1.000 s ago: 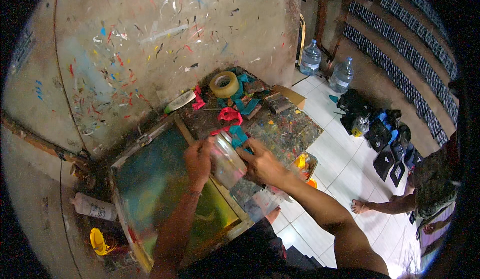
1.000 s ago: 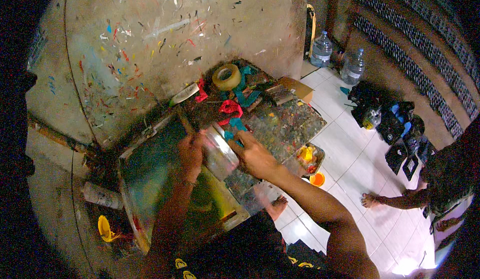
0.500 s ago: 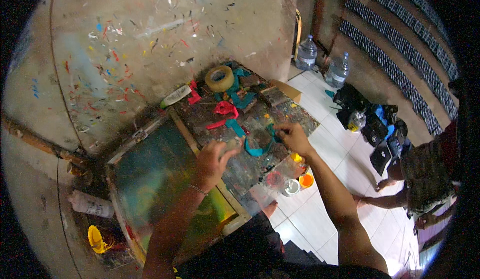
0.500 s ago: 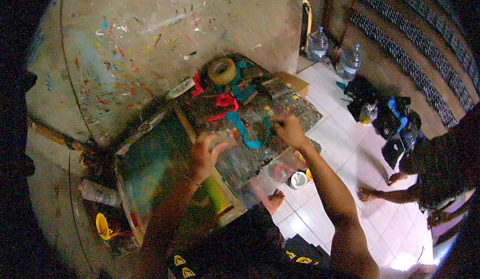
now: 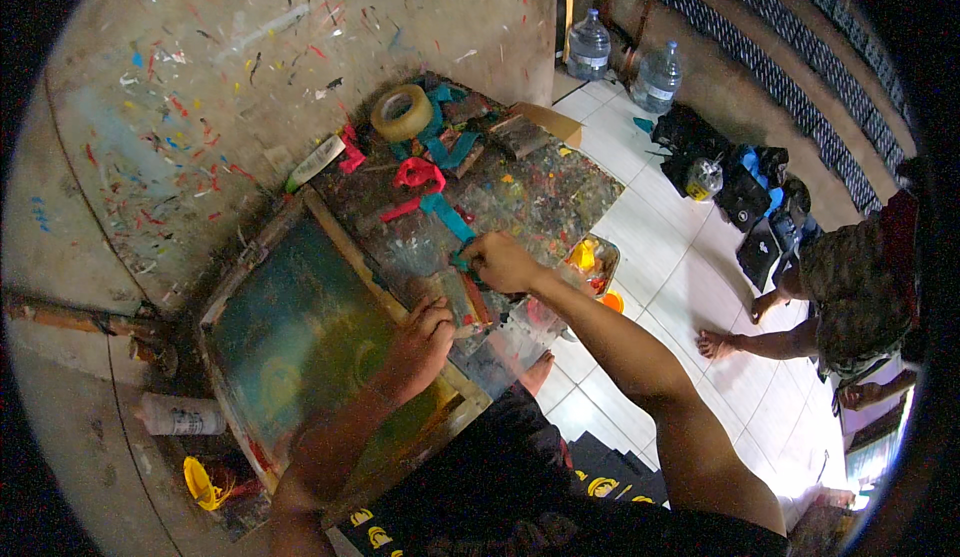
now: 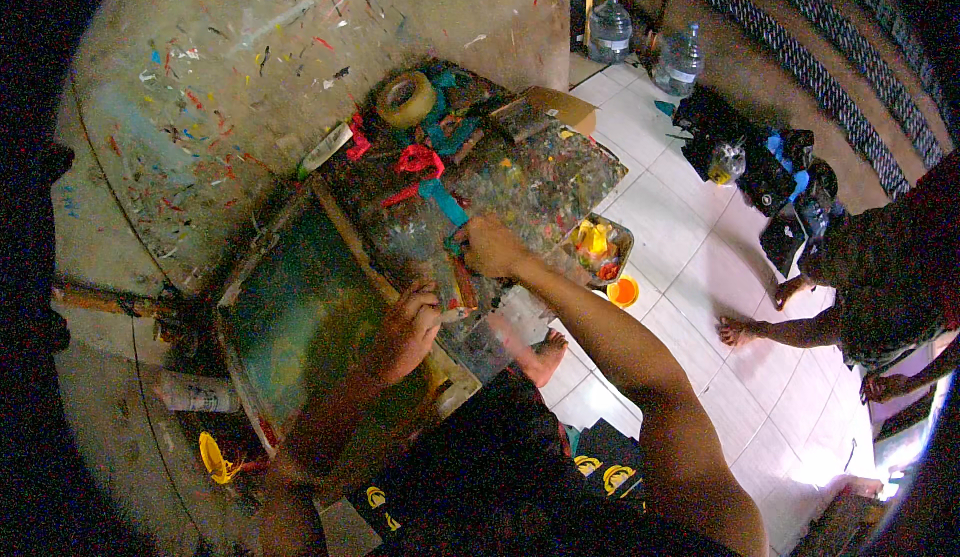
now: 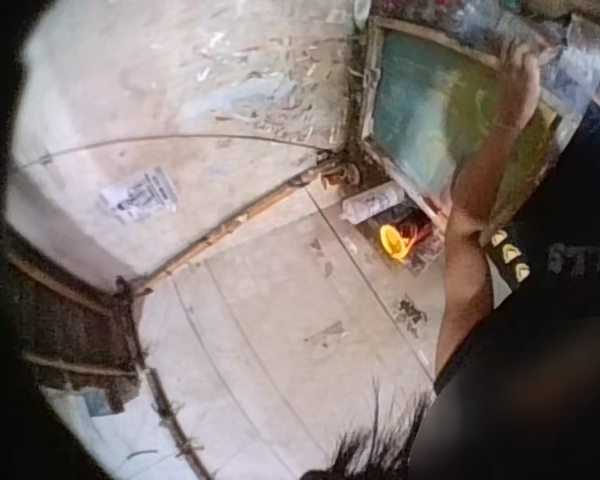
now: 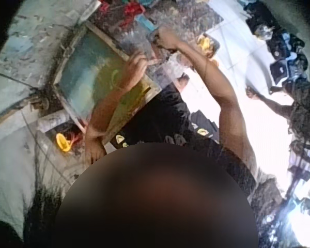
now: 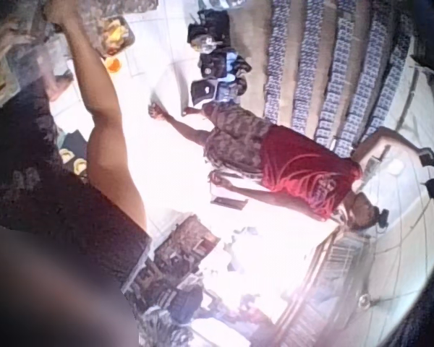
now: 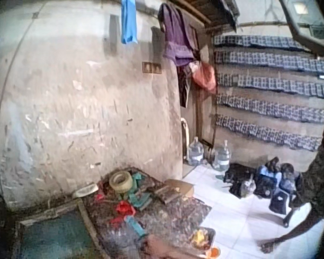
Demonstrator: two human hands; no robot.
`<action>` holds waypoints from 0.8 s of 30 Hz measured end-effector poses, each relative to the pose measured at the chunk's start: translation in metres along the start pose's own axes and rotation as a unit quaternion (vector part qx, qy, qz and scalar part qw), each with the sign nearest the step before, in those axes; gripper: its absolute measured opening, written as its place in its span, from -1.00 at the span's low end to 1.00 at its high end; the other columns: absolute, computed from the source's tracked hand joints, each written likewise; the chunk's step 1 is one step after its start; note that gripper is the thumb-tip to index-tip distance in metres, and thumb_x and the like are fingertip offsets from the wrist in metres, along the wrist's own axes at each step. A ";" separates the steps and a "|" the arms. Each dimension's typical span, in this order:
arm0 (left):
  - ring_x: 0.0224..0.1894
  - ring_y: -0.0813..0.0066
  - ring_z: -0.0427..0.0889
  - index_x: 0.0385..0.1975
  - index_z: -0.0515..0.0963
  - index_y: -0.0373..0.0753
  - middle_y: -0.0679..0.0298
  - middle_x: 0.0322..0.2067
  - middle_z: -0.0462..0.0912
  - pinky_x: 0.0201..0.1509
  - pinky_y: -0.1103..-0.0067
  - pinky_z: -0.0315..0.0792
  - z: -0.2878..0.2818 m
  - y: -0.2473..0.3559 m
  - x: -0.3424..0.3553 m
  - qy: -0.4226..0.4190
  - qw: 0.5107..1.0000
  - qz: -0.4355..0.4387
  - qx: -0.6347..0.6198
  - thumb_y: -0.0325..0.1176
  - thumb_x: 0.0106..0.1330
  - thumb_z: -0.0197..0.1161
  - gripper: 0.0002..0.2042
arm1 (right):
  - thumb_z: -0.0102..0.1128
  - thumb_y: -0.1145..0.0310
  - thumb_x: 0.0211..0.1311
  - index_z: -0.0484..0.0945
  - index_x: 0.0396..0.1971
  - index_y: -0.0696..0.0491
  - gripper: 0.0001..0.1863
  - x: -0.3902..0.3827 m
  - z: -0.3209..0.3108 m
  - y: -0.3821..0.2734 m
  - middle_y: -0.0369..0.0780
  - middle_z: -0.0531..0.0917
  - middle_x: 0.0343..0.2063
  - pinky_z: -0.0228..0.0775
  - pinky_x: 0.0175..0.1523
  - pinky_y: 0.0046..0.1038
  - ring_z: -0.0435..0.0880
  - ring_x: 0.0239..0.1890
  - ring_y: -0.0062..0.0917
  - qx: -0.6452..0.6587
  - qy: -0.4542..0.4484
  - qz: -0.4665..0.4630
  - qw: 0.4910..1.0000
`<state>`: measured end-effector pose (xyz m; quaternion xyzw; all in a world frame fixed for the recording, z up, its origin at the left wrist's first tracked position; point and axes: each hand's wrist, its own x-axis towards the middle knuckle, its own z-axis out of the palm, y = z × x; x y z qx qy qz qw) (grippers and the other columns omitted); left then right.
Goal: The person wipes a screen printing frame with a red cloth, then uses a roll of masking tape to seal the edges of the frame. They repeatedly tear tape, apply it along the frame borders, and smooth it down with their fingers.
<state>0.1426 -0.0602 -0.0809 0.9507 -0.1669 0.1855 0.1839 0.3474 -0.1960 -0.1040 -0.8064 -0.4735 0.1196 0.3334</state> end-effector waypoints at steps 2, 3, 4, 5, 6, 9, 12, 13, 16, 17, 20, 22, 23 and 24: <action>0.14 -0.10 0.51 -0.26 0.48 -0.31 0.07 -0.19 0.49 0.38 0.02 0.28 0.000 0.001 -0.003 0.004 1.000 -0.006 -0.003 -0.56 0.19 0.25 -0.85 | 0.12 0.58 -0.06 0.67 -0.34 0.20 -0.76 -0.003 0.009 -0.004 0.11 0.64 -0.36 0.49 -0.10 -0.10 0.65 -0.22 0.04 -0.022 -0.028 -0.013 0.999; 0.13 -0.12 0.51 -0.27 0.47 -0.31 0.06 -0.20 0.48 0.38 0.00 0.28 0.000 0.002 -0.004 0.001 1.000 -0.002 0.001 -0.56 0.18 0.25 -0.85 | 0.11 0.59 -0.09 0.66 -0.39 0.20 -0.78 -0.005 0.011 -0.008 0.11 0.63 -0.39 0.48 -0.11 -0.07 0.63 -0.22 0.09 -0.038 -0.061 -0.004 0.997; 0.13 -0.14 0.51 -0.27 0.46 -0.32 0.05 -0.21 0.47 0.38 -0.01 0.27 0.001 0.003 -0.005 0.009 1.000 0.002 -0.008 -0.56 0.18 0.24 -0.85 | 0.12 0.59 -0.10 0.64 -0.46 0.21 -0.84 -0.014 0.010 -0.011 0.09 0.59 -0.38 0.47 -0.10 -0.07 0.63 -0.18 0.03 -0.031 -0.075 0.009 0.997; 0.13 -0.14 0.51 -0.27 0.46 -0.32 0.04 -0.21 0.47 0.38 -0.01 0.27 0.001 0.005 -0.005 -0.008 1.000 -0.003 0.005 -0.56 0.18 0.24 -0.85 | 0.13 0.59 -0.10 0.64 -0.44 0.21 -0.83 -0.021 0.008 -0.016 0.08 0.59 -0.35 0.47 -0.09 -0.08 0.62 -0.16 0.02 -0.025 -0.090 0.009 0.996; 0.13 -0.14 0.51 -0.28 0.46 -0.32 0.04 -0.22 0.47 0.37 -0.01 0.28 0.002 0.005 -0.004 -0.014 1.000 0.000 0.009 -0.57 0.17 0.24 -0.85 | 0.13 0.59 -0.10 0.65 -0.43 0.21 -0.81 -0.031 0.004 -0.021 0.07 0.59 -0.32 0.46 -0.07 -0.10 0.61 -0.14 0.00 -0.017 -0.096 -0.004 0.995; 0.13 -0.13 0.51 -0.29 0.46 -0.32 0.03 -0.23 0.48 0.36 0.00 0.29 0.004 0.006 -0.003 -0.015 1.000 0.011 0.019 -0.57 0.16 0.23 -0.86 | 0.16 0.59 -0.09 0.66 -0.37 0.21 -0.78 -0.071 -0.011 -0.045 0.03 0.57 -0.25 0.45 -0.03 -0.13 0.58 -0.10 -0.04 0.001 -0.104 -0.009 0.995; 0.13 -0.11 0.51 -0.30 0.47 -0.32 0.04 -0.22 0.49 0.35 0.02 0.31 0.008 0.005 -0.004 -0.007 1.000 0.003 0.012 -0.56 0.15 0.26 -0.84 | 0.20 0.57 -0.08 0.66 -0.29 0.21 -0.74 -0.099 -0.020 -0.056 0.01 0.55 -0.25 0.44 -0.02 -0.13 0.57 -0.10 -0.05 0.013 -0.091 -0.026 0.995; 0.13 -0.11 0.52 -0.30 0.47 -0.32 0.04 -0.22 0.50 0.35 0.04 0.32 0.010 0.004 -0.004 0.008 1.000 0.005 0.001 -0.55 0.14 0.28 -0.84 | 0.21 0.56 -0.07 0.66 -0.27 0.20 -0.72 -0.102 -0.019 -0.055 0.01 0.54 -0.26 0.44 -0.02 -0.13 0.57 -0.11 -0.06 0.016 -0.064 -0.053 0.996; 0.13 -0.10 0.52 -0.30 0.46 -0.31 0.03 -0.17 0.53 0.33 0.10 0.36 0.015 0.001 -0.005 0.016 0.999 -0.033 0.000 -0.51 0.10 0.38 -0.77 | 0.23 0.55 -0.09 0.62 -0.39 0.23 -0.81 -0.072 -0.003 -0.034 0.03 0.53 -0.28 0.45 -0.06 -0.11 0.58 -0.15 -0.02 -0.007 -0.037 -0.039 0.999; 0.13 -0.09 0.52 -0.30 0.46 -0.30 0.02 -0.16 0.54 0.32 0.11 0.37 0.015 0.000 -0.005 0.017 0.999 -0.039 0.002 -0.50 0.09 0.41 -0.75 | 0.23 0.55 -0.09 0.61 -0.42 0.23 -0.84 -0.054 0.004 -0.023 0.04 0.54 -0.28 0.45 -0.07 -0.11 0.58 -0.16 -0.01 -0.019 -0.028 -0.054 0.998; 0.14 -0.08 0.53 -0.28 0.46 -0.29 0.01 -0.12 0.55 0.30 0.15 0.41 0.013 -0.001 -0.004 0.011 0.998 -0.060 0.005 -0.48 0.06 0.46 -0.70 | 0.23 0.54 -0.14 0.59 -0.50 0.20 -0.88 0.008 0.022 0.010 0.06 0.57 -0.31 0.45 -0.09 -0.10 0.57 -0.18 0.03 -0.039 -0.114 -0.026 0.992; 0.14 -0.08 0.53 -0.27 0.46 -0.28 0.00 -0.10 0.55 0.28 0.16 0.43 0.010 -0.001 -0.003 -0.001 0.997 -0.076 -0.001 -0.48 0.06 0.47 -0.69 | 0.24 0.54 -0.16 0.60 -0.51 0.18 -0.88 0.030 0.028 0.019 0.06 0.57 -0.33 0.45 -0.08 -0.10 0.57 -0.18 0.03 -0.040 -0.128 0.018 0.991; 0.13 -0.07 0.53 -0.26 0.46 -0.28 0.01 -0.11 0.56 0.28 0.15 0.43 0.009 0.000 -0.002 0.005 0.998 -0.064 0.005 -0.49 0.06 0.47 -0.69 | 0.23 0.55 -0.16 0.60 -0.51 0.19 -0.88 0.031 0.026 0.021 0.06 0.57 -0.33 0.45 -0.08 -0.09 0.57 -0.17 0.03 -0.030 -0.102 -0.016 0.994; 0.13 -0.07 0.54 -0.26 0.46 -0.28 0.01 -0.11 0.56 0.29 0.15 0.42 0.009 0.000 -0.002 0.012 0.998 -0.054 0.011 -0.49 0.06 0.46 -0.68 | 0.22 0.56 -0.17 0.60 -0.51 0.19 -0.88 0.027 0.023 0.019 0.06 0.57 -0.33 0.44 -0.08 -0.09 0.57 -0.17 0.03 -0.021 -0.100 -0.031 0.994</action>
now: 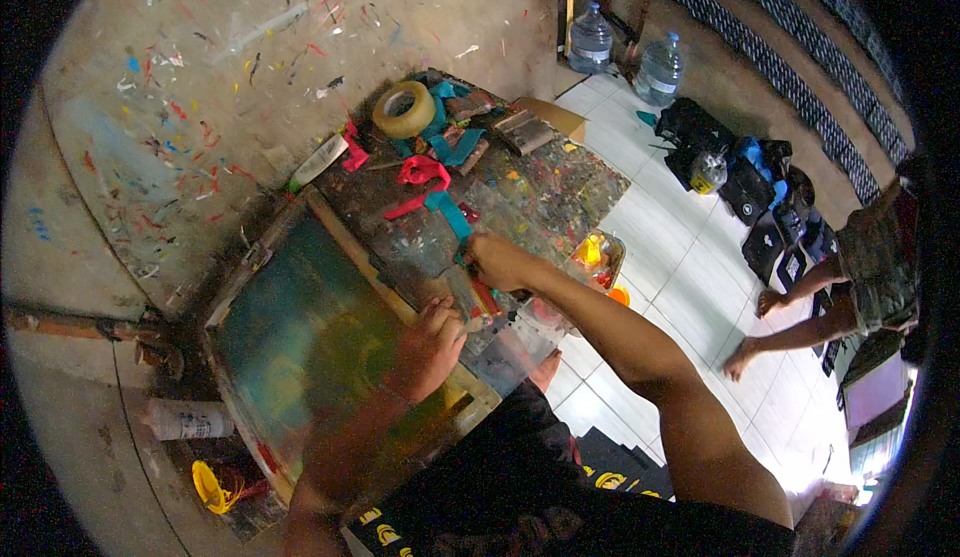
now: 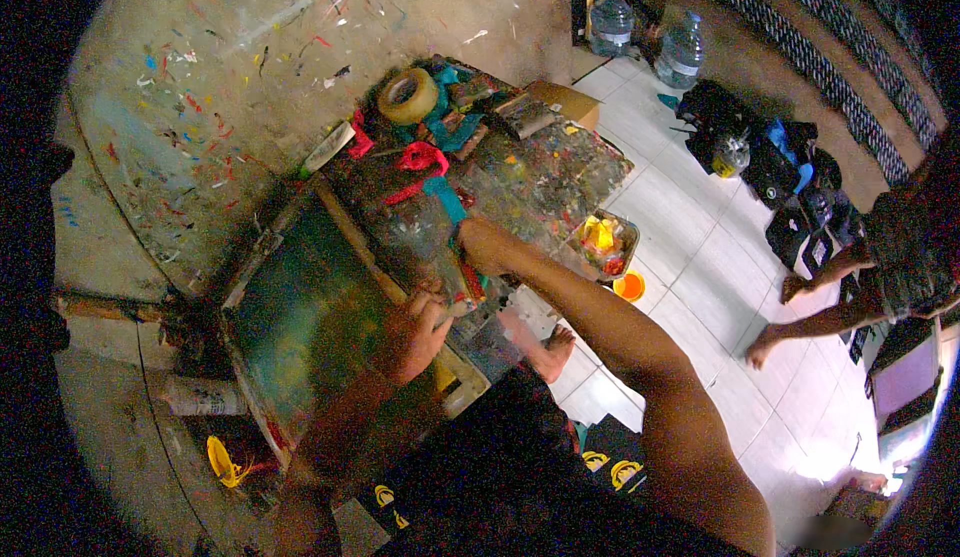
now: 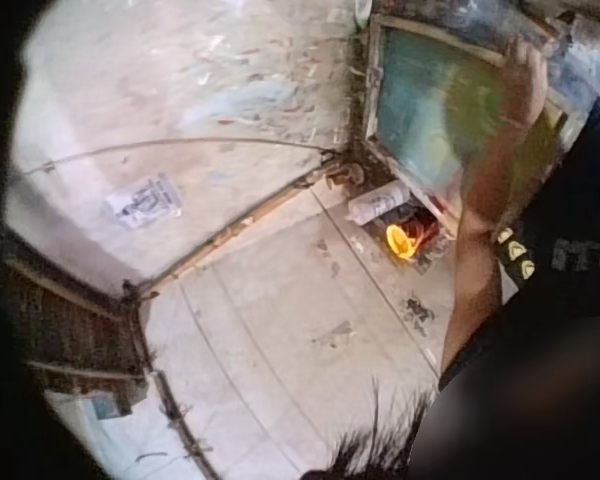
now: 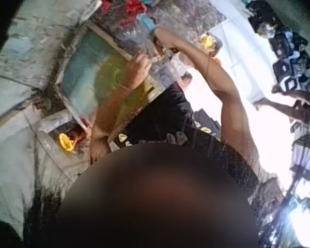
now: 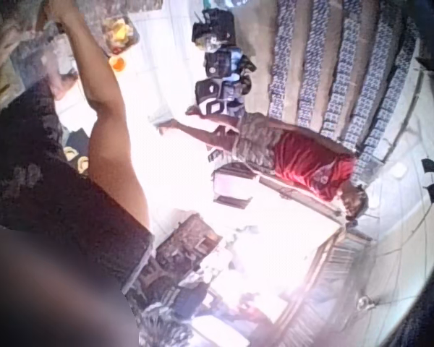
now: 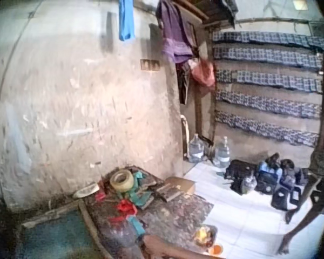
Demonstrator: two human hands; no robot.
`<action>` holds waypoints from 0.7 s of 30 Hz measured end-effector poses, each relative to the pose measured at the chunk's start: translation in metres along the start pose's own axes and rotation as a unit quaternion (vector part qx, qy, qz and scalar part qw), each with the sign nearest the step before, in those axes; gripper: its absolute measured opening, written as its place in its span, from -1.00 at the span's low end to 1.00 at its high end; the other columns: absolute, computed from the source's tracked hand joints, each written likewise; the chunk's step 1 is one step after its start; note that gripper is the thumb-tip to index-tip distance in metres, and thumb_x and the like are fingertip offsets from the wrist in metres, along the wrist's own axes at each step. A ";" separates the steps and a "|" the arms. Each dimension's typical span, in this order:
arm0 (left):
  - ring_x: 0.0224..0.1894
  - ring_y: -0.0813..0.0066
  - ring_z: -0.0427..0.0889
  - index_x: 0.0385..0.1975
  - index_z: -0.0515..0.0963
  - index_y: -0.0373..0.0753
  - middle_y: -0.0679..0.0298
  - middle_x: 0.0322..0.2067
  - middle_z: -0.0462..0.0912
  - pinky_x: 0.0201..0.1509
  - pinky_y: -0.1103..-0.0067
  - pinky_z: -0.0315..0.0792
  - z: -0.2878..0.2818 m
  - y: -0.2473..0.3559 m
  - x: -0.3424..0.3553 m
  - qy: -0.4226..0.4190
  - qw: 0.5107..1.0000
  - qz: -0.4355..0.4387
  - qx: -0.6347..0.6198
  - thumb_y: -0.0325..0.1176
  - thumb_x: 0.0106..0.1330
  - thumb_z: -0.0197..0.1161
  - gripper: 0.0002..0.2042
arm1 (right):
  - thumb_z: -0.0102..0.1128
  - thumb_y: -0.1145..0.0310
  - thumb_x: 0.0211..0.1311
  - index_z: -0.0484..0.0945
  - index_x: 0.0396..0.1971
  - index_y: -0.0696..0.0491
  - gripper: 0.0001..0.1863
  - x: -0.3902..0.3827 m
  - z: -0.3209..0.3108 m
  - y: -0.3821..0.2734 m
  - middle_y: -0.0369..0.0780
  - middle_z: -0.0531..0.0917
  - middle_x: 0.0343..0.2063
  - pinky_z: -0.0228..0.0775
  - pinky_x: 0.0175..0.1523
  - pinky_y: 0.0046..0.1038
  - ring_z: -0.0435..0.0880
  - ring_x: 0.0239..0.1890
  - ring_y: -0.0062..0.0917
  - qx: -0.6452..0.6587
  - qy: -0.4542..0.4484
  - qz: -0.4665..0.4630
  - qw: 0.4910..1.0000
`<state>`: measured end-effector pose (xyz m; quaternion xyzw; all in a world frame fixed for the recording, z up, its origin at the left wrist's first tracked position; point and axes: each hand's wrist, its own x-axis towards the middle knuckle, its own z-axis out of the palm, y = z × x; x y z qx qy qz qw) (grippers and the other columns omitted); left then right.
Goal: The person wipes a screen printing frame with a red cloth, then uses a roll of masking tape to seal the edges of the frame. They repeatedly tear tape, apply it along the frame borders, and smooth it down with their fingers.
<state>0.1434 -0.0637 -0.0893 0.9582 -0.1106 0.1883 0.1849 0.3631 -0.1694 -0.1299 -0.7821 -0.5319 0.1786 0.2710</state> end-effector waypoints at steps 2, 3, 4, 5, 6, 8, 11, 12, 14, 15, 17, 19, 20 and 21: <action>0.12 -0.06 0.55 -0.25 0.46 -0.28 0.03 -0.12 0.56 0.30 0.15 0.41 0.000 0.002 -0.001 0.004 1.000 -0.009 -0.003 -0.50 0.06 0.46 -0.69 | 0.21 0.58 -0.16 0.60 -0.49 0.19 -0.87 -0.022 -0.009 -0.011 0.05 0.57 -0.33 0.44 -0.07 -0.08 0.57 -0.17 0.02 0.012 -0.006 -0.022 1.000; 0.11 -0.06 0.55 -0.26 0.46 -0.28 0.04 -0.13 0.56 0.30 0.15 0.40 0.001 0.002 -0.001 0.002 1.000 -0.026 -0.010 -0.50 0.06 0.45 -0.70 | 0.20 0.60 -0.15 0.60 -0.48 0.20 -0.86 -0.037 -0.016 -0.019 0.04 0.57 -0.34 0.43 -0.06 -0.09 0.57 -0.16 0.02 0.016 -0.013 -0.028 0.999; 0.11 -0.05 0.56 -0.26 0.46 -0.28 0.05 -0.13 0.56 0.31 0.15 0.39 0.002 0.003 -0.002 -0.013 0.999 -0.045 -0.028 -0.50 0.07 0.44 -0.70 | 0.19 0.61 -0.13 0.60 -0.46 0.20 -0.86 -0.054 -0.022 -0.028 0.04 0.57 -0.34 0.43 -0.06 -0.09 0.57 -0.16 0.01 0.033 0.003 -0.065 0.997; 0.11 -0.04 0.55 -0.27 0.47 -0.28 0.05 -0.14 0.56 0.31 0.15 0.39 0.002 0.003 -0.003 -0.002 0.999 -0.031 -0.026 -0.51 0.07 0.44 -0.71 | 0.18 0.63 -0.12 0.61 -0.43 0.20 -0.84 -0.069 -0.025 -0.041 0.03 0.57 -0.33 0.43 -0.05 -0.10 0.57 -0.15 0.01 0.017 -0.013 -0.040 0.999; 0.11 -0.04 0.55 -0.27 0.47 -0.29 0.06 -0.15 0.56 0.32 0.15 0.38 0.002 0.003 -0.003 -0.002 0.999 -0.013 -0.029 -0.51 0.07 0.43 -0.72 | 0.16 0.64 -0.10 0.61 -0.40 0.21 -0.82 -0.082 -0.029 -0.054 0.03 0.58 -0.33 0.43 -0.04 -0.12 0.58 -0.15 0.00 0.011 0.001 -0.049 0.999; 0.12 -0.03 0.55 -0.28 0.47 -0.29 0.06 -0.16 0.55 0.32 0.15 0.38 0.002 0.003 -0.003 0.005 1.000 0.015 -0.026 -0.52 0.08 0.41 -0.74 | 0.14 0.66 -0.06 0.63 -0.34 0.20 -0.78 -0.105 -0.040 -0.077 0.02 0.59 -0.30 0.44 -0.03 -0.15 0.58 -0.13 -0.02 -0.001 -0.005 -0.056 0.998; 0.12 -0.03 0.54 -0.28 0.48 -0.30 0.08 -0.18 0.55 0.31 0.15 0.38 0.001 0.004 0.000 0.029 0.999 0.013 -0.024 -0.53 0.09 0.39 -0.75 | 0.12 0.66 0.00 0.65 -0.24 0.19 -0.72 -0.129 -0.061 -0.096 0.00 0.62 -0.26 0.44 -0.01 -0.18 0.60 -0.10 -0.07 0.023 -0.078 -0.074 0.994; 0.12 -0.03 0.54 -0.28 0.48 -0.31 0.08 -0.18 0.55 0.31 0.16 0.38 0.001 0.005 0.002 0.044 0.998 -0.006 -0.033 -0.53 0.10 0.39 -0.76 | 0.11 0.66 0.01 0.65 -0.22 0.18 -0.70 -0.130 -0.071 -0.096 0.00 0.63 -0.25 0.45 0.00 -0.20 0.61 -0.09 -0.09 0.055 -0.106 -0.097 0.988; 0.11 -0.04 0.54 -0.27 0.48 -0.31 0.09 -0.18 0.55 0.30 0.17 0.38 -0.001 0.007 0.004 0.059 0.997 -0.029 -0.050 -0.54 0.10 0.39 -0.76 | 0.09 0.67 0.01 0.68 -0.20 0.16 -0.67 -0.124 -0.091 -0.088 -0.04 0.67 -0.25 0.46 0.02 -0.25 0.64 -0.09 -0.16 0.097 -0.131 -0.062 0.985; 0.11 -0.05 0.54 -0.27 0.47 -0.30 0.09 -0.18 0.55 0.29 0.17 0.39 -0.003 0.008 0.005 0.062 0.996 -0.032 -0.054 -0.54 0.10 0.39 -0.75 | 0.10 0.68 0.00 0.69 -0.23 0.16 -0.68 -0.115 -0.102 -0.080 -0.06 0.70 -0.25 0.49 0.00 -0.29 0.67 -0.14 -0.22 0.098 -0.067 -0.069 0.991; 0.09 -0.06 0.55 -0.27 0.47 -0.30 0.09 -0.17 0.55 0.27 0.18 0.41 -0.008 0.008 0.007 0.059 0.995 -0.042 -0.065 -0.53 0.09 0.40 -0.74 | 0.21 0.49 0.09 0.72 -0.28 0.09 -0.80 -0.094 -0.120 -0.061 -0.02 0.72 -0.33 0.52 -0.08 -0.22 0.71 -0.27 -0.16 0.138 0.014 -0.027 0.990; 0.08 -0.09 0.55 -0.26 0.46 -0.28 0.08 -0.17 0.55 0.24 0.19 0.43 -0.012 0.008 0.006 0.048 0.992 -0.076 -0.086 -0.54 0.07 0.41 -0.72 | 0.23 0.45 0.11 0.71 -0.25 0.10 -0.80 -0.065 -0.124 -0.045 -0.03 0.72 -0.36 0.53 -0.09 -0.21 0.71 -0.29 -0.15 0.112 0.080 0.003 0.990; 0.06 -0.09 0.56 -0.26 0.46 -0.28 0.09 -0.18 0.55 0.23 0.20 0.45 -0.013 0.008 0.005 0.050 0.993 -0.072 -0.076 -0.54 0.06 0.42 -0.71 | 0.24 0.42 0.11 0.70 -0.23 0.11 -0.78 -0.048 -0.120 -0.038 -0.05 0.73 -0.38 0.54 -0.09 -0.20 0.72 -0.29 -0.15 0.064 0.123 -0.007 0.990; 0.05 -0.09 0.56 -0.26 0.46 -0.27 0.09 -0.19 0.55 0.21 0.20 0.46 -0.014 0.008 0.005 0.054 0.993 -0.075 -0.071 -0.54 0.04 0.43 -0.69 | 0.25 0.40 0.12 0.69 -0.22 0.11 -0.77 -0.033 -0.113 -0.033 -0.06 0.73 -0.40 0.54 -0.09 -0.19 0.72 -0.30 -0.15 0.018 0.175 -0.029 0.984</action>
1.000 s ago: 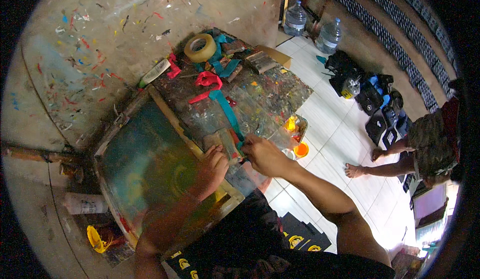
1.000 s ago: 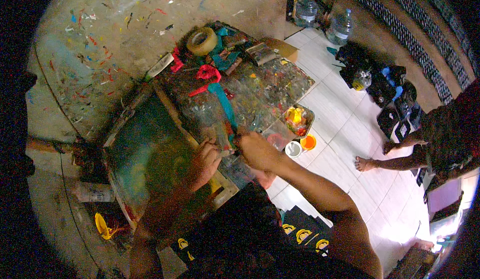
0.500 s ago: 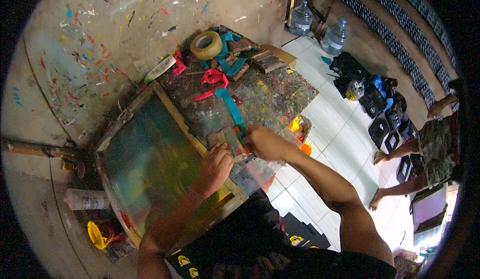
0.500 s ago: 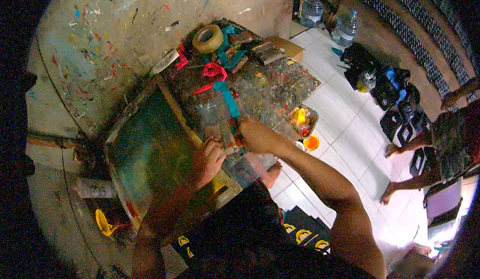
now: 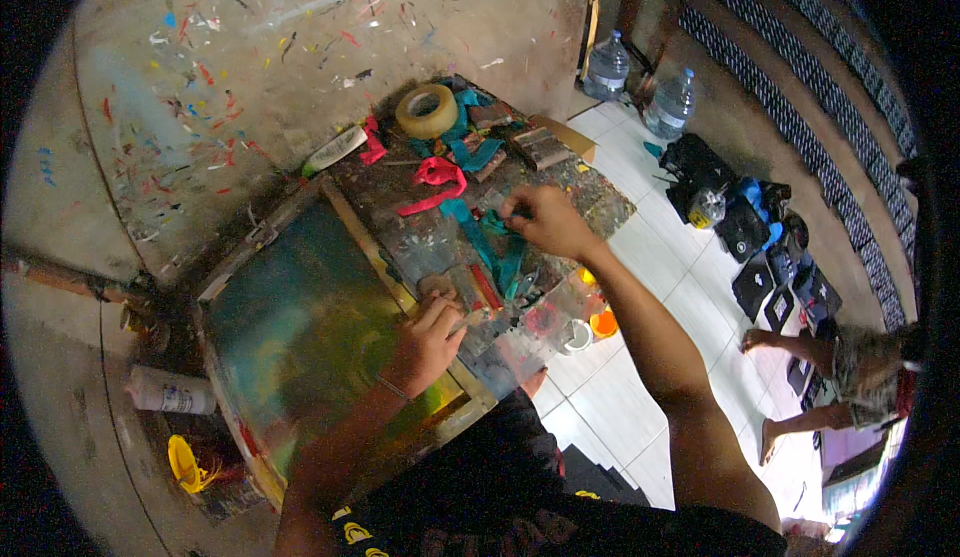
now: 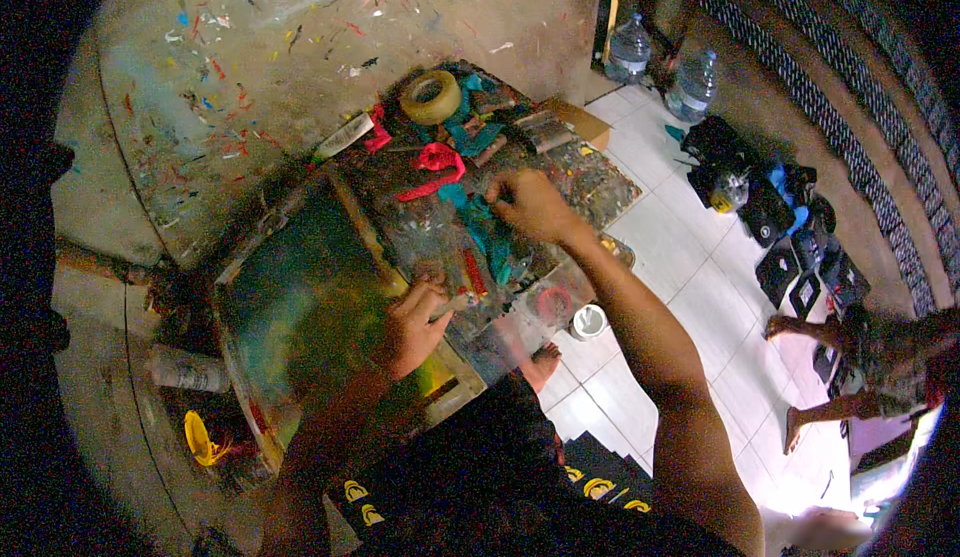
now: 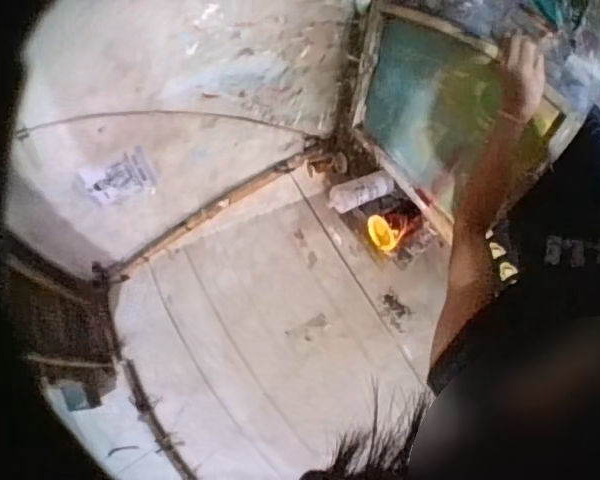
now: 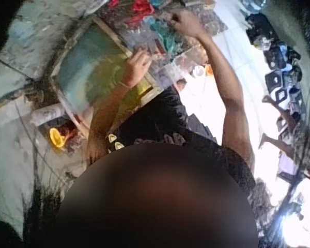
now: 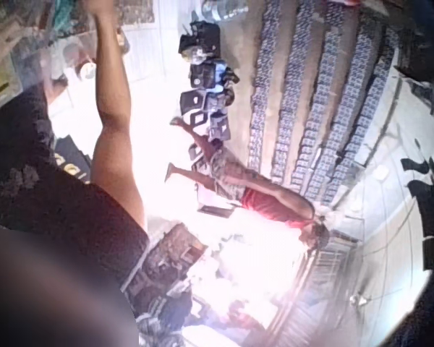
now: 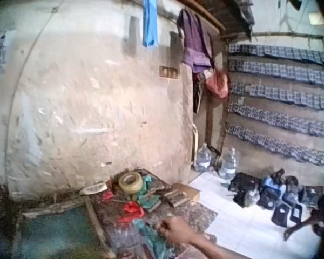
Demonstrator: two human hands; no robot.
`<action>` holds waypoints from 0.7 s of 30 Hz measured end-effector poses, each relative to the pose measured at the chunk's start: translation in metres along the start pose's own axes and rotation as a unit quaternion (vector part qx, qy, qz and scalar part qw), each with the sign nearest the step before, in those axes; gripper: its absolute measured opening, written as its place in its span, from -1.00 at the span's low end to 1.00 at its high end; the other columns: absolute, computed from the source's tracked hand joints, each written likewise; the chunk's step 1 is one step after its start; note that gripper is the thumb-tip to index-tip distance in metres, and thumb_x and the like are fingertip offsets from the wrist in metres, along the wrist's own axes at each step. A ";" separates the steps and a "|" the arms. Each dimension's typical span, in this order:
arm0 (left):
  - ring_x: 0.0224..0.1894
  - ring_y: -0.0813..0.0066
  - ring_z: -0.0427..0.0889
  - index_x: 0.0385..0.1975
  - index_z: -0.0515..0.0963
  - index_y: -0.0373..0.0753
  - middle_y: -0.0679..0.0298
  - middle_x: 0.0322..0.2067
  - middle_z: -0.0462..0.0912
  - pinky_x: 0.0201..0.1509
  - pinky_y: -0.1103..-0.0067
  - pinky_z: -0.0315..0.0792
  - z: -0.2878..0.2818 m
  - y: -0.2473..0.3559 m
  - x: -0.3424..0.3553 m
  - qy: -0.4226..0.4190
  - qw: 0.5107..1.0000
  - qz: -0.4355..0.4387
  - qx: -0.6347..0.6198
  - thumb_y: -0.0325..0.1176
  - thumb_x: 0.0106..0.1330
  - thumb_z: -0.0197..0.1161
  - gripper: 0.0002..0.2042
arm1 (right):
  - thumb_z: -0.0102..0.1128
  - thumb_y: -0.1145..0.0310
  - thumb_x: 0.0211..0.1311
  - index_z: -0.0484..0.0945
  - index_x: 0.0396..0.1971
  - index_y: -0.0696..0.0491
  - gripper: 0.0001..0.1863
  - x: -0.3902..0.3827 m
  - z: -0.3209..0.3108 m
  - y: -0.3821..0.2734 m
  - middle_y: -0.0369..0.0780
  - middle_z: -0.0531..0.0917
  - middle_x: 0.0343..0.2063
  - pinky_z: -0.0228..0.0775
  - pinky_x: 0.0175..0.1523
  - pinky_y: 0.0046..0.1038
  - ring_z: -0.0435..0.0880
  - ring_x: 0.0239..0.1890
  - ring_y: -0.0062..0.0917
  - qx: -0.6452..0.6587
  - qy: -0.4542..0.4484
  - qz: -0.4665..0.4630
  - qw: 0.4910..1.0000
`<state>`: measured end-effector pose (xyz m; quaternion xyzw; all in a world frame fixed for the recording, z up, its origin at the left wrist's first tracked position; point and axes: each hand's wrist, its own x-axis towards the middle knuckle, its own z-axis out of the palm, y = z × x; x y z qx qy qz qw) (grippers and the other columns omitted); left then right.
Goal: The person wipes a screen printing frame with a red cloth, then uses a roll of masking tape to seal the edges of the frame. They repeatedly tear tape, apply it along the frame borders, and smooth it down with their fingers.
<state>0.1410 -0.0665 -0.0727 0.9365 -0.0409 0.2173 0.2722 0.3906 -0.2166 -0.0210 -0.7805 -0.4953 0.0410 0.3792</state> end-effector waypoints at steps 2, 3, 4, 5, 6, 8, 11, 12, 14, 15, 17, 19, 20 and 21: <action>0.02 -0.09 0.57 -0.25 0.45 -0.27 0.09 -0.20 0.55 0.18 0.21 0.48 0.000 -0.001 0.000 0.016 1.000 0.006 -0.001 -0.54 0.03 0.44 -0.68 | 0.27 0.44 0.10 0.67 -0.12 0.11 -0.70 0.019 0.033 0.008 -0.06 0.71 -0.24 0.53 0.00 -0.24 0.69 -0.17 -0.16 -0.065 -0.070 0.038 0.995; 0.01 -0.09 0.57 -0.25 0.45 -0.27 0.09 -0.20 0.56 0.16 0.21 0.49 0.001 -0.001 0.000 0.025 1.000 0.015 -0.006 -0.55 0.02 0.44 -0.67 | 0.28 0.46 0.09 0.65 -0.08 0.11 -0.66 0.024 0.046 0.012 -0.06 0.71 -0.16 0.53 0.05 -0.26 0.68 -0.10 -0.16 -0.095 -0.108 0.071 0.987; 0.00 -0.09 0.58 -0.25 0.45 -0.27 0.09 -0.21 0.56 0.15 0.21 0.50 0.003 -0.001 0.000 0.028 0.999 0.021 -0.009 -0.56 0.02 0.44 -0.67 | 0.29 0.43 0.10 0.64 -0.06 0.11 -0.65 0.025 0.056 0.016 -0.04 0.65 -0.06 0.52 0.09 -0.23 0.65 -0.04 -0.13 -0.145 -0.140 0.009 0.979; -0.01 -0.08 0.58 -0.25 0.45 -0.27 0.10 -0.21 0.56 0.13 0.22 0.51 0.004 -0.001 0.000 0.035 0.999 0.021 -0.015 -0.56 0.01 0.44 -0.67 | 0.30 0.41 0.11 0.63 -0.04 0.11 -0.64 0.024 0.065 0.020 -0.02 0.59 0.04 0.50 0.12 -0.20 0.61 0.02 -0.10 -0.192 -0.177 -0.032 0.965; -0.02 -0.07 0.59 -0.25 0.45 -0.27 0.10 -0.21 0.56 0.12 0.22 0.51 0.005 -0.001 0.000 0.038 0.999 0.018 -0.019 -0.56 0.01 0.44 -0.67 | 0.31 0.39 0.12 0.62 -0.03 0.11 -0.63 0.023 0.071 0.024 0.01 0.53 0.14 0.49 0.16 -0.17 0.58 0.08 -0.07 -0.255 -0.233 -0.065 0.936; -0.03 -0.06 0.59 -0.26 0.45 -0.26 0.10 -0.21 0.56 0.08 0.22 0.52 0.007 -0.001 -0.001 0.039 0.999 0.001 -0.029 -0.57 0.01 0.44 -0.67 | 0.29 0.34 0.17 0.58 0.01 0.14 -0.60 0.020 0.078 0.032 0.05 0.37 0.26 0.42 0.24 -0.10 0.48 0.19 -0.02 -0.225 -0.268 -0.046 0.936; -0.03 -0.06 0.59 -0.25 0.45 -0.26 0.10 -0.20 0.55 0.04 0.23 0.53 0.011 -0.002 -0.002 0.041 0.998 -0.017 -0.040 -0.56 0.01 0.43 -0.67 | 0.28 0.36 0.17 0.60 -0.04 0.17 -0.64 0.017 0.079 0.041 0.08 0.49 0.13 0.43 0.19 -0.10 0.53 0.12 -0.01 -0.204 -0.276 -0.019 0.939; -0.03 -0.06 0.59 -0.25 0.45 -0.26 0.10 -0.19 0.55 0.02 0.23 0.53 0.012 -0.003 -0.002 0.042 0.998 -0.019 -0.040 -0.56 0.01 0.43 -0.67 | 0.28 0.38 0.15 0.61 -0.05 0.17 -0.64 0.017 0.078 0.042 0.09 0.52 0.09 0.44 0.16 -0.10 0.55 0.09 0.00 -0.211 -0.278 -0.011 0.937; -0.02 -0.05 0.58 -0.25 0.45 -0.26 0.09 -0.17 0.56 0.01 0.23 0.52 0.012 -0.004 -0.003 0.038 0.998 -0.023 -0.036 -0.54 0.02 0.43 -0.68 | 0.26 0.44 0.11 0.62 -0.08 0.17 -0.67 0.018 0.076 0.041 0.10 0.58 -0.01 0.45 0.09 -0.09 0.60 0.02 0.00 -0.216 -0.258 -0.014 0.942; 0.00 -0.04 0.58 -0.25 0.45 -0.25 0.09 -0.16 0.56 0.02 0.23 0.52 0.012 -0.005 -0.004 0.036 0.999 -0.024 -0.033 -0.54 0.02 0.43 -0.68 | 0.24 0.47 0.09 0.62 -0.10 0.17 -0.68 0.018 0.073 0.040 0.10 0.60 -0.06 0.46 0.05 -0.09 0.61 -0.02 0.00 -0.217 -0.236 -0.027 0.947; 0.02 -0.04 0.57 -0.24 0.46 -0.25 0.09 -0.13 0.56 0.03 0.23 0.52 0.012 -0.005 -0.005 0.028 0.999 -0.021 -0.028 -0.52 0.03 0.43 -0.68 | 0.21 0.52 0.06 0.63 -0.15 0.18 -0.70 0.015 0.068 0.035 0.08 0.64 -0.17 0.47 -0.02 -0.09 0.64 -0.09 -0.01 -0.151 -0.180 -0.014 0.972; 0.03 -0.05 0.57 -0.23 0.46 -0.25 0.08 -0.10 0.56 0.06 0.23 0.52 0.013 -0.004 -0.005 0.021 0.999 -0.030 -0.032 -0.51 0.04 0.43 -0.68 | 0.17 0.55 0.03 0.63 -0.21 0.19 -0.73 0.008 0.064 0.028 0.06 0.66 -0.26 0.46 -0.06 -0.10 0.64 -0.16 -0.02 -0.018 -0.083 0.022 0.996; -0.03 -0.02 0.59 -0.25 0.48 -0.24 0.11 -0.13 0.58 0.00 0.24 0.53 0.014 -0.004 -0.006 0.040 0.999 -0.012 -0.016 -0.49 0.05 0.43 -0.71 | 0.17 0.54 0.03 0.62 -0.28 0.20 -0.79 0.003 0.062 0.024 0.08 0.65 -0.31 0.47 -0.10 -0.08 0.65 -0.21 0.00 -0.018 -0.126 0.010 0.992; -0.08 0.02 0.62 -0.27 0.50 -0.23 0.15 -0.17 0.59 -0.07 0.26 0.55 0.014 -0.003 -0.005 0.059 0.998 -0.003 -0.002 -0.47 0.06 0.43 -0.73 | 0.16 0.53 0.02 0.61 -0.36 0.21 -0.84 -0.002 0.064 0.019 0.11 0.64 -0.36 0.47 -0.15 -0.07 0.65 -0.25 0.03 -0.019 -0.134 -0.020 0.991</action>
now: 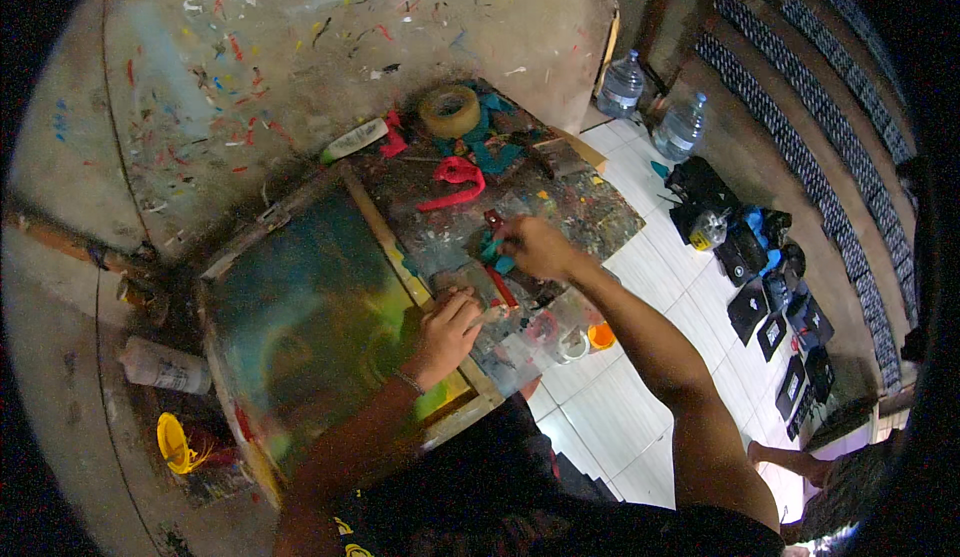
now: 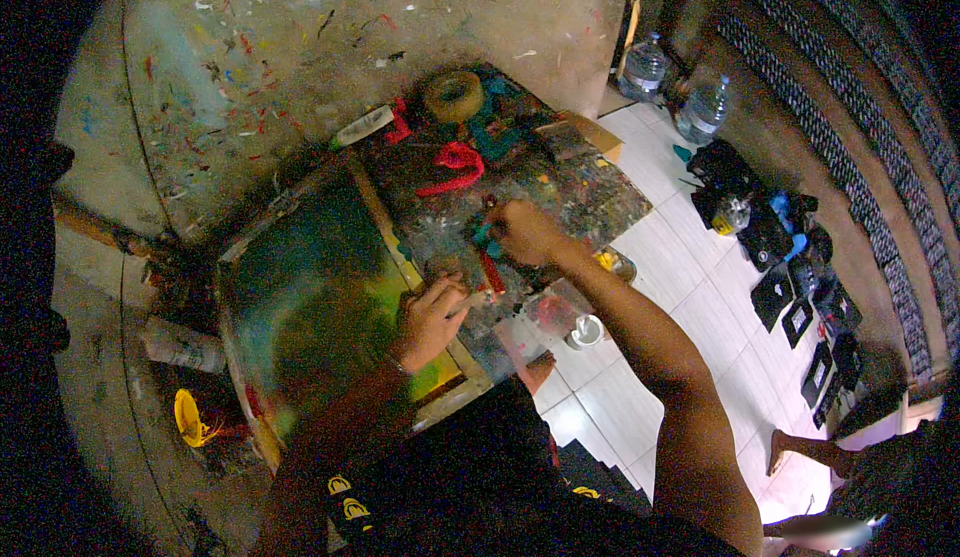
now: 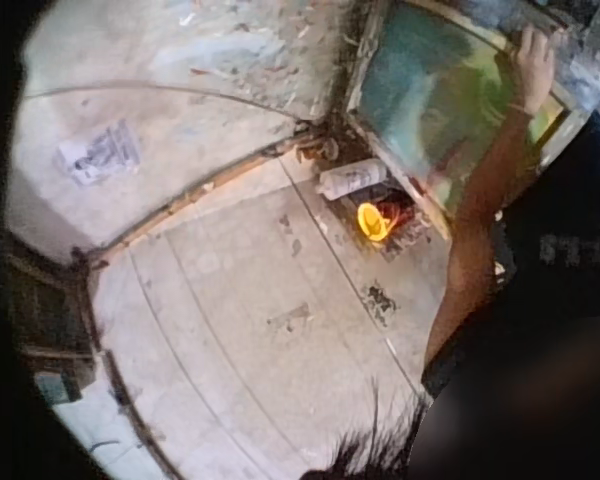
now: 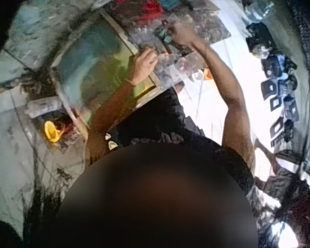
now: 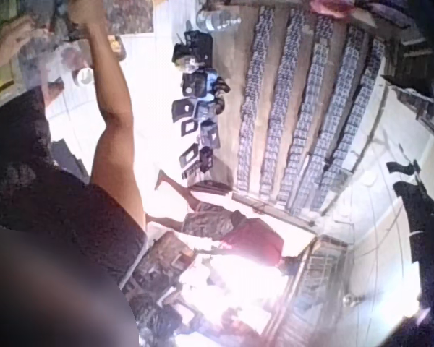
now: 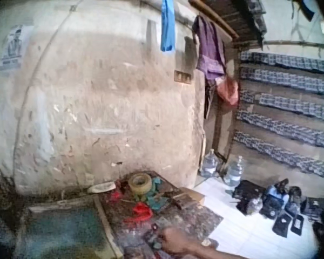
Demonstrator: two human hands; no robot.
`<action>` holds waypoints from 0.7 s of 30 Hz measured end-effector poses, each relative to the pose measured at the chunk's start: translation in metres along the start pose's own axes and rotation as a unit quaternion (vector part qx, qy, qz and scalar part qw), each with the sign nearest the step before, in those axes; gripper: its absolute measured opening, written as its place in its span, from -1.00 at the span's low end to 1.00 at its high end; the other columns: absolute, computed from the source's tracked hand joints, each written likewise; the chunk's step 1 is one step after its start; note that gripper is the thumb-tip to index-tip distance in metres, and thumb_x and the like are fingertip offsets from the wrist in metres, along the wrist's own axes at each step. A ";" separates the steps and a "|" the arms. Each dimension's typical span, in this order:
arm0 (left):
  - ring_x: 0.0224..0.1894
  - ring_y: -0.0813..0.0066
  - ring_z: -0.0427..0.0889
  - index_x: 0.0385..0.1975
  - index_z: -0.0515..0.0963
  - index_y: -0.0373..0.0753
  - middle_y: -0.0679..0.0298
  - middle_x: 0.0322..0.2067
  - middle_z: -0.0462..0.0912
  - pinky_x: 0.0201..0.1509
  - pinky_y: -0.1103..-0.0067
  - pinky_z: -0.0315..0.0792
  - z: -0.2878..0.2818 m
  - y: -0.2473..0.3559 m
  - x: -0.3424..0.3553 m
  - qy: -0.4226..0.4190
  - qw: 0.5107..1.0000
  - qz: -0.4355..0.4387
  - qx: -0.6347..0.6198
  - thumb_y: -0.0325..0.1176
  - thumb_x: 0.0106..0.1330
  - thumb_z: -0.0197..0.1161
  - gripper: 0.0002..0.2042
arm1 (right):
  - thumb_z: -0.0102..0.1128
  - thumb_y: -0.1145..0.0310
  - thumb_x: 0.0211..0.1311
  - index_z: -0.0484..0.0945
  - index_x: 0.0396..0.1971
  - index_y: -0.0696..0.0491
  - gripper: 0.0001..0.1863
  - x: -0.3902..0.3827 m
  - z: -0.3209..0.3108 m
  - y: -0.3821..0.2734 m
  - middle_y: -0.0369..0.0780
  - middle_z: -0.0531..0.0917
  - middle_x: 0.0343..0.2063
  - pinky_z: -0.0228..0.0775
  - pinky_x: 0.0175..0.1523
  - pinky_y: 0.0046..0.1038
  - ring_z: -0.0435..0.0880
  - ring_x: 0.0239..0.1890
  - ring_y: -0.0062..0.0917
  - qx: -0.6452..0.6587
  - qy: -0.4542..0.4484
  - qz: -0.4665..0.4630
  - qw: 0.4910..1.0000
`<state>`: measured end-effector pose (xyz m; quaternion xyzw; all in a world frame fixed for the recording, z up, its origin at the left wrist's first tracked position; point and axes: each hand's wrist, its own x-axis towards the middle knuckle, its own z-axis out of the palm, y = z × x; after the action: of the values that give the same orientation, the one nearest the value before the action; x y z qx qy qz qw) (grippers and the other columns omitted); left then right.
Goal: The person wipes a screen printing frame with a red cloth, then uses a roll of masking tape to seal the edges of the frame. They repeatedly tear tape, apply it along the frame borders, and smooth it down with their fingers.
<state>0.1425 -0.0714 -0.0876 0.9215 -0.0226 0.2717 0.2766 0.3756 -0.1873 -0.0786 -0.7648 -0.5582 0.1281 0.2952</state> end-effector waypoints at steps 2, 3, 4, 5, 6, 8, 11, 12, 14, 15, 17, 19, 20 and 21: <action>-0.11 0.05 0.64 -0.30 0.52 -0.22 0.17 -0.19 0.61 -0.11 0.27 0.56 0.001 0.000 0.001 0.015 0.999 0.025 0.022 -0.45 0.07 0.43 -0.76 | 0.18 0.51 0.00 0.63 -0.39 0.21 -0.85 -0.009 0.004 -0.010 0.06 0.64 -0.42 0.44 -0.15 -0.12 0.64 -0.30 -0.05 -0.049 -0.095 -0.008 0.994; -0.09 0.05 0.64 -0.30 0.52 -0.21 0.17 -0.18 0.61 -0.10 0.27 0.56 0.001 0.000 0.002 0.010 0.999 0.037 0.033 -0.44 0.08 0.43 -0.77 | 0.18 0.50 0.01 0.62 -0.44 0.21 -0.88 -0.015 0.005 -0.016 0.08 0.63 -0.47 0.45 -0.18 -0.10 0.64 -0.34 -0.02 -0.044 -0.061 -0.021 0.997; -0.06 0.04 0.63 -0.30 0.52 -0.21 0.16 -0.17 0.61 -0.08 0.26 0.56 0.001 -0.001 0.003 0.014 0.998 0.045 0.045 -0.44 0.08 0.42 -0.77 | 0.17 0.49 0.01 0.61 -0.50 0.21 -0.89 -0.020 0.005 -0.022 0.09 0.62 -0.51 0.45 -0.21 -0.07 0.63 -0.38 0.02 -0.036 -0.047 -0.038 0.998; -0.05 0.04 0.63 -0.30 0.52 -0.21 0.15 -0.16 0.61 -0.08 0.26 0.56 0.000 -0.001 0.003 -0.001 0.998 0.043 0.044 -0.43 0.09 0.42 -0.77 | 0.16 0.47 0.01 0.60 -0.56 0.22 -0.88 -0.026 0.005 -0.029 0.11 0.61 -0.55 0.46 -0.24 -0.04 0.63 -0.42 0.05 -0.035 -0.038 -0.058 0.997; -0.04 0.04 0.62 -0.30 0.53 -0.20 0.15 -0.15 0.61 -0.07 0.26 0.56 -0.001 -0.001 0.003 -0.011 0.998 0.037 0.040 -0.43 0.09 0.42 -0.78 | 0.17 0.46 0.01 0.62 -0.52 0.21 -0.87 -0.035 0.001 -0.035 0.10 0.61 -0.56 0.47 -0.25 -0.08 0.63 -0.43 0.02 0.039 -0.068 -0.011 0.997; -0.03 0.03 0.62 -0.30 0.53 -0.21 0.13 -0.13 0.61 -0.07 0.26 0.56 -0.002 -0.001 0.003 -0.017 0.998 0.043 0.041 -0.42 0.10 0.42 -0.78 | 0.16 0.46 0.03 0.64 -0.48 0.21 -0.86 -0.055 -0.008 -0.052 0.09 0.63 -0.52 0.48 -0.23 -0.12 0.65 -0.41 -0.03 -0.017 -0.087 0.001 0.996; -0.05 0.01 0.62 -0.29 0.53 -0.22 0.11 -0.13 0.61 -0.06 0.26 0.55 -0.004 0.002 0.006 -0.004 0.999 0.032 0.034 -0.41 0.13 0.41 -0.79 | 0.17 0.52 0.11 0.65 -0.37 0.21 -0.87 -0.090 -0.029 -0.084 0.02 0.65 -0.45 0.48 -0.20 -0.19 0.65 -0.37 -0.11 0.031 -0.130 -0.020 0.991; -0.07 0.00 0.62 -0.28 0.53 -0.23 0.10 -0.13 0.60 -0.06 0.27 0.55 -0.004 0.003 0.007 0.003 1.000 0.001 0.014 -0.41 0.14 0.40 -0.80 | 0.18 0.54 0.14 0.65 -0.33 0.21 -0.87 -0.100 -0.037 -0.094 -0.01 0.65 -0.41 0.47 -0.20 -0.22 0.64 -0.35 -0.14 0.073 -0.150 -0.036 0.985; -0.09 -0.01 0.62 -0.27 0.52 -0.26 0.08 -0.16 0.60 -0.05 0.27 0.53 -0.008 0.000 0.015 0.034 0.998 -0.049 -0.036 -0.42 0.17 0.39 -0.80 | 0.19 0.51 0.16 0.66 -0.28 0.19 -0.85 -0.113 -0.056 -0.108 -0.01 0.68 -0.37 0.49 -0.18 -0.25 0.68 -0.32 -0.17 0.102 -0.089 -0.027 0.990; -0.10 -0.01 0.62 -0.26 0.51 -0.29 0.06 -0.18 0.60 -0.04 0.27 0.51 -0.012 -0.005 0.021 0.060 0.994 -0.069 -0.065 -0.43 0.18 0.38 -0.79 | 0.20 0.49 0.18 0.66 -0.25 0.18 -0.84 -0.116 -0.065 -0.112 -0.01 0.69 -0.35 0.50 -0.18 -0.26 0.69 -0.30 -0.19 0.115 -0.064 -0.044 0.990; -0.14 0.06 0.62 -0.25 0.50 -0.32 0.06 -0.22 0.60 -0.04 0.29 0.49 -0.019 -0.023 0.040 0.136 0.977 -0.117 -0.113 -0.43 0.20 0.38 -0.78 | 0.22 0.51 0.20 0.67 -0.21 0.18 -0.82 -0.116 -0.080 -0.113 -0.05 0.69 -0.31 0.50 -0.17 -0.31 0.69 -0.27 -0.25 0.149 -0.050 0.034 0.987; -0.20 0.20 0.63 -0.26 0.52 -0.33 0.09 -0.26 0.60 -0.07 0.37 0.48 -0.028 -0.056 0.069 0.239 0.945 -0.163 -0.150 -0.41 0.20 0.39 -0.78 | 0.23 0.51 0.22 0.67 -0.18 0.17 -0.82 -0.115 -0.086 -0.111 -0.09 0.69 -0.31 0.49 -0.16 -0.35 0.69 -0.26 -0.32 0.165 -0.045 0.067 0.983; -0.20 0.26 0.61 -0.21 0.51 -0.33 0.14 -0.25 0.61 -0.07 0.39 0.46 -0.036 -0.080 0.087 0.258 0.927 -0.197 -0.187 -0.37 0.19 0.39 -0.73 | 0.24 0.50 0.23 0.67 -0.18 0.18 -0.81 -0.115 -0.086 -0.110 -0.10 0.69 -0.31 0.49 -0.15 -0.36 0.69 -0.27 -0.35 0.163 -0.051 0.068 0.983; -0.20 0.33 0.60 -0.15 0.50 -0.33 0.19 -0.24 0.61 -0.08 0.41 0.45 -0.042 -0.104 0.105 0.269 0.903 -0.245 -0.230 -0.32 0.19 0.40 -0.68 | 0.25 0.49 0.24 0.68 -0.17 0.18 -0.81 -0.116 -0.087 -0.108 -0.12 0.69 -0.32 0.49 -0.14 -0.38 0.68 -0.27 -0.38 0.148 -0.071 0.076 0.983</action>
<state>0.2313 0.0502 -0.0560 0.7006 0.2174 0.4205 0.5340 0.2976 -0.3001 0.0395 -0.7419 -0.4923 0.2856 0.3545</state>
